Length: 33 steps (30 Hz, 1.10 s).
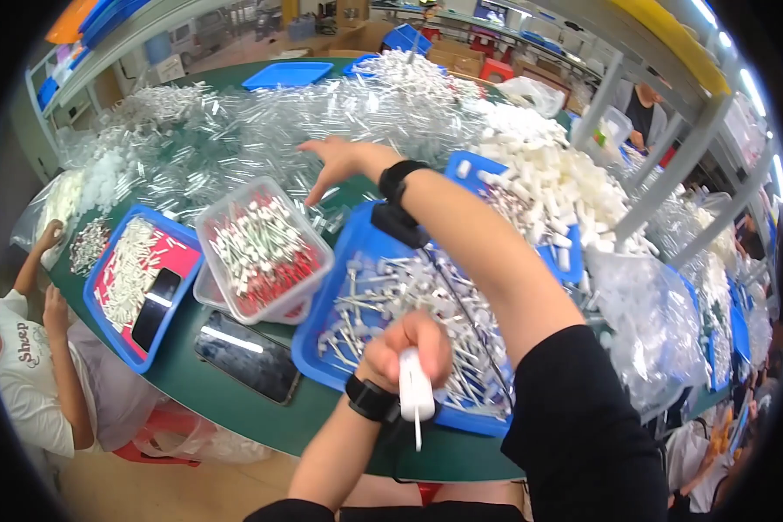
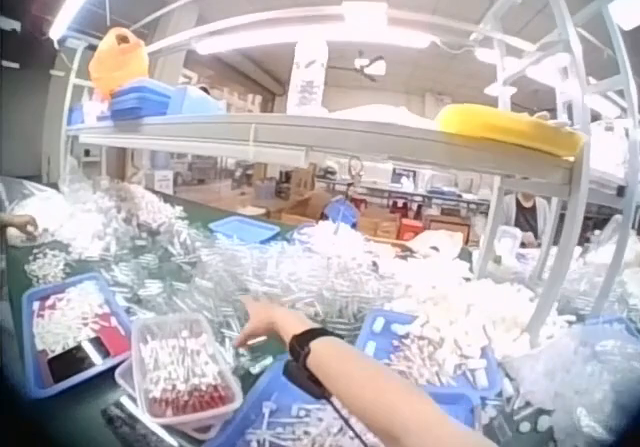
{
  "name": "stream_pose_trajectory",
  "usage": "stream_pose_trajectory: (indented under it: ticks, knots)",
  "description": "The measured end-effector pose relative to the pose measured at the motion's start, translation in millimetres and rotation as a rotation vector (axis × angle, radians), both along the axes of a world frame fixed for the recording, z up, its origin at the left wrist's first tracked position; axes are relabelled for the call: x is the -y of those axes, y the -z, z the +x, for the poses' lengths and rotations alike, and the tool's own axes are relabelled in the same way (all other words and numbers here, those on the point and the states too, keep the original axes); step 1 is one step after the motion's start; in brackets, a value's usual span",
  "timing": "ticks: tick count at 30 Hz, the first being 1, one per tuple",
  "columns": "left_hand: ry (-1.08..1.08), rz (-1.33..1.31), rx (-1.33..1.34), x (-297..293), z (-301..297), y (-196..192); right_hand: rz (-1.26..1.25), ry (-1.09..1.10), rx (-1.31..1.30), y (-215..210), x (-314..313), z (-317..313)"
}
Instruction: The person is seen assembling small white medical or laboratory components, inserting tips into tubes at a workstation.
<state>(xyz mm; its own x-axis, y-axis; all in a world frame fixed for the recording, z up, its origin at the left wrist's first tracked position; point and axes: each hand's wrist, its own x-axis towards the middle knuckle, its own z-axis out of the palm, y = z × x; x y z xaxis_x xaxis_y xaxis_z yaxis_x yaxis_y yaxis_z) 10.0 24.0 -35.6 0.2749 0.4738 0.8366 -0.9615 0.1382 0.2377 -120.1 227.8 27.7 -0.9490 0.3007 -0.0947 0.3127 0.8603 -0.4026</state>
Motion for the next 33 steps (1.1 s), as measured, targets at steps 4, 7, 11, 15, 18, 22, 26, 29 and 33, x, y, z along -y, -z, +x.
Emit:
stream_pose_trajectory:
  ticks: [4, 7, 11, 15, 18, 22, 26, 29, 33]
  knots:
    - [0.063, 0.095, 0.059, 4, 3, -6, -0.044, -0.128, 0.093, 33, 22, -63]
    - [0.05, -0.051, -0.034, 11, -1, -5, 0.005, -0.137, 0.12, 56, 13, -83]
    - [0.082, -0.086, -0.049, 5, 1, -7, 0.143, -0.126, 0.181, 68, -11, -87]
    - [0.042, -0.134, -0.052, 12, -8, -3, 0.125, -0.077, 0.378, 38, 22, -69]
    - [0.017, -0.102, -0.009, 13, -5, -5, 0.172, 0.014, 0.29, 28, 27, -43]
    - [0.021, -0.034, 0.022, 3, 6, -7, 0.221, 0.109, 0.079, 22, -16, -21]
    - [0.039, -0.018, 0.017, 1, 1, -2, 0.288, 0.007, -0.196, -10, -32, 25]
    - [-0.033, -0.247, -0.058, 14, -5, 5, 0.11, -0.053, -0.201, -57, -29, 93]
    - [0.022, -0.157, 0.011, 7, -5, 5, 0.033, -0.035, -0.169, -81, -10, 231]
